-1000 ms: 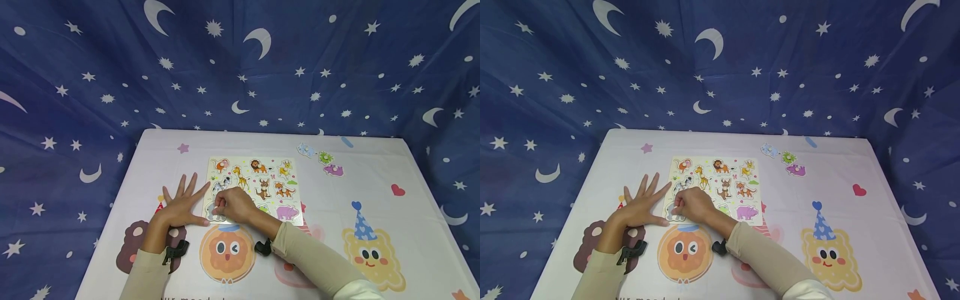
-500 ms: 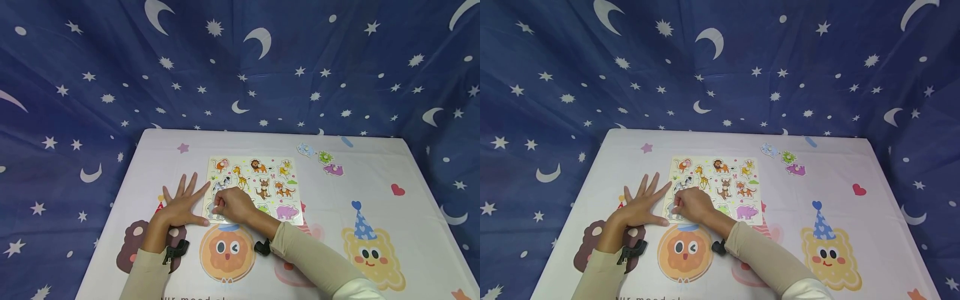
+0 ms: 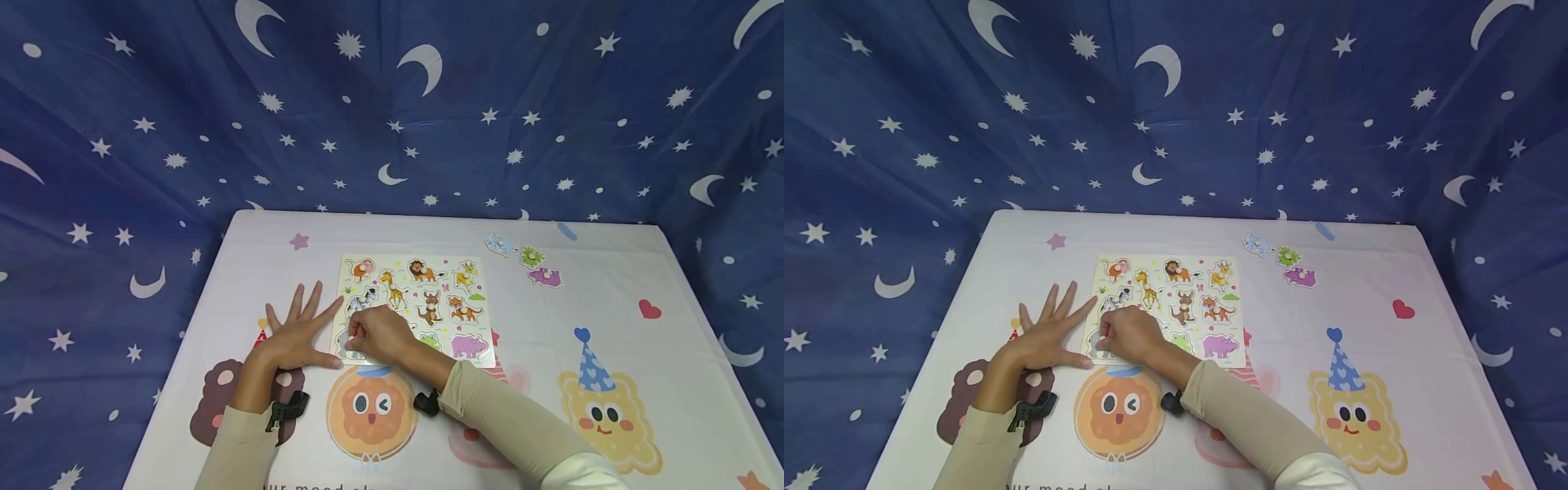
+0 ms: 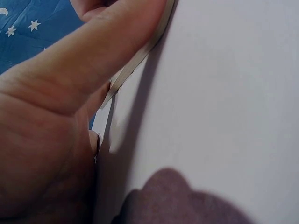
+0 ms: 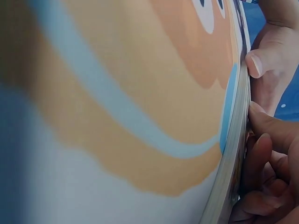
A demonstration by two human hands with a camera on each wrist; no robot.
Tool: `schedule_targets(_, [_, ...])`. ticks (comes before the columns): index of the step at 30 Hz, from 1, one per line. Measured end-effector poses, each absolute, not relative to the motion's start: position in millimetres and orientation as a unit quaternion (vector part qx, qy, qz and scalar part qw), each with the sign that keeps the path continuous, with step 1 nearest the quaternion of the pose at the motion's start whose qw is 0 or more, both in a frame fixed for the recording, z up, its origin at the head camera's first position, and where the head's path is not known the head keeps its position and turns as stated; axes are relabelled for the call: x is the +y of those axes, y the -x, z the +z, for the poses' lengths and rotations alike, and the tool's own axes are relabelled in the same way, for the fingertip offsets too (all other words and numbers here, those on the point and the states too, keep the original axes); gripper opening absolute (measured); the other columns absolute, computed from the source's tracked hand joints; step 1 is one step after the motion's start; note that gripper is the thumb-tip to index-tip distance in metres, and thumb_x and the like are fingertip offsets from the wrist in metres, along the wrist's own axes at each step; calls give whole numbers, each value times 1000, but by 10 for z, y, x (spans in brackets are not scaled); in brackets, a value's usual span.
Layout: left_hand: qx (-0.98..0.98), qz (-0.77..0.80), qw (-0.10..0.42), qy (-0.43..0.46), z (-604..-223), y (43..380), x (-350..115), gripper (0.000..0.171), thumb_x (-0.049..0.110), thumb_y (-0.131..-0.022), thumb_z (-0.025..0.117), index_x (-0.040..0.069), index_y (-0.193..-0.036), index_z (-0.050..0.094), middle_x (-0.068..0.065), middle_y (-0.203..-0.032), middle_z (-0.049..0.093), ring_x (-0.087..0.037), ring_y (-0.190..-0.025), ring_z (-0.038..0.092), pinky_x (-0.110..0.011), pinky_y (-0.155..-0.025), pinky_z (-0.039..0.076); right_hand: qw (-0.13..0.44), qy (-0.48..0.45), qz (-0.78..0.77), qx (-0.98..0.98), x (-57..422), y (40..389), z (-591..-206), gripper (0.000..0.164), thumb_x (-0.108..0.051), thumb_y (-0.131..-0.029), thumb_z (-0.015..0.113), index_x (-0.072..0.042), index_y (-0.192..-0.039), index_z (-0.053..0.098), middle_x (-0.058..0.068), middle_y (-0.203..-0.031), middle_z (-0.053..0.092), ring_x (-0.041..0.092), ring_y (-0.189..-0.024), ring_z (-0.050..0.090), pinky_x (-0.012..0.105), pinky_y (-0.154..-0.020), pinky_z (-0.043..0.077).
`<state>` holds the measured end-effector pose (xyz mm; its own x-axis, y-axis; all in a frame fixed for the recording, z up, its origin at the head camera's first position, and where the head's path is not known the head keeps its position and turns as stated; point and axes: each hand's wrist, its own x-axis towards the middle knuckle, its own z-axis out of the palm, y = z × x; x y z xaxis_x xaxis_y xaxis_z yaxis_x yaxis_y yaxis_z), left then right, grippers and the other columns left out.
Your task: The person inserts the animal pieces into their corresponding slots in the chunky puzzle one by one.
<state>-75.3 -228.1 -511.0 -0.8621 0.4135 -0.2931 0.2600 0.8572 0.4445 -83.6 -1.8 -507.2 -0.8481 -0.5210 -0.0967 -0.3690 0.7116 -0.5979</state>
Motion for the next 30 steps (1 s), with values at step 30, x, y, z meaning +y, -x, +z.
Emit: schedule_targets(30, [943, 214, 194, -167, -5110, 746, -2248, 124, 74, -62, 83, 35, -163, 23, -12, -173, -10, -46, -155, -20, -85, -99, -24, 82, 148, -412, 895, 1129, 1088, -4708, 9, -24, -89, 80, -17, -89, 75, -5, -74, 65, 9, -55, 48, 24, -52, 41])
